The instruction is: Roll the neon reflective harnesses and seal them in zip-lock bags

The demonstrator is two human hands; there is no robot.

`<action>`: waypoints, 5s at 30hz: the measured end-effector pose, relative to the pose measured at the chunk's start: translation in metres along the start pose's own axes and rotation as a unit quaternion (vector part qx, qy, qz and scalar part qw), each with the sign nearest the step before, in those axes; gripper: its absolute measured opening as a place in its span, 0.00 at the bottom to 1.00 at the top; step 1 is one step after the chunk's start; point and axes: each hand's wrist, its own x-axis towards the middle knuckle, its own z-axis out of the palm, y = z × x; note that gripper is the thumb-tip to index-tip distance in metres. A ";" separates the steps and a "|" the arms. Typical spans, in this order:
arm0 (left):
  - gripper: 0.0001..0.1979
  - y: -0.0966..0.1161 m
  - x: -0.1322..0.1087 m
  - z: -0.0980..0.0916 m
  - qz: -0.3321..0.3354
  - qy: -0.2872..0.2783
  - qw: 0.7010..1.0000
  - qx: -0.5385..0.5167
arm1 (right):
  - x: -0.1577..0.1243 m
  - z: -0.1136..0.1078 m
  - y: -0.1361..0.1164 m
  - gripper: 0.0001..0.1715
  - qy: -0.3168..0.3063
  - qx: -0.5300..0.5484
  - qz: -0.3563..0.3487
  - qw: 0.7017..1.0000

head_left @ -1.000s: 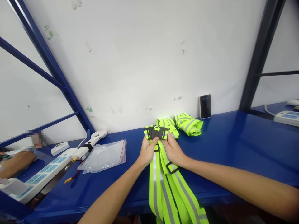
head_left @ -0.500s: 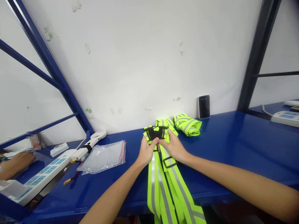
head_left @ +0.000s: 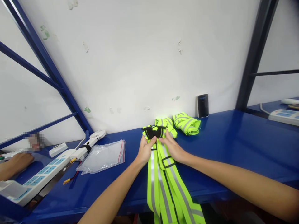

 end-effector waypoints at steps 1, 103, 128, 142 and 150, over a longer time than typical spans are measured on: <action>0.22 -0.001 0.001 -0.001 0.007 0.005 1.000 0.007 | 0.001 -0.001 -0.001 0.31 0.001 0.005 0.012 1.000; 0.20 -0.001 0.004 -0.011 -0.029 -0.008 0.998 -0.052 | 0.014 -0.023 -0.021 0.17 -0.021 -0.024 -0.114 0.993; 0.20 0.005 0.010 -0.025 0.008 -0.017 0.998 0.066 | 0.021 -0.022 -0.004 0.18 -0.092 0.021 0.028 0.995; 0.14 0.001 0.013 -0.026 0.039 0.017 0.996 0.078 | 0.014 -0.008 -0.007 0.16 -0.058 0.216 0.202 0.954; 0.18 0.009 0.014 -0.020 0.053 0.033 0.994 0.085 | 0.013 -0.006 -0.007 0.17 -0.056 0.291 0.209 0.932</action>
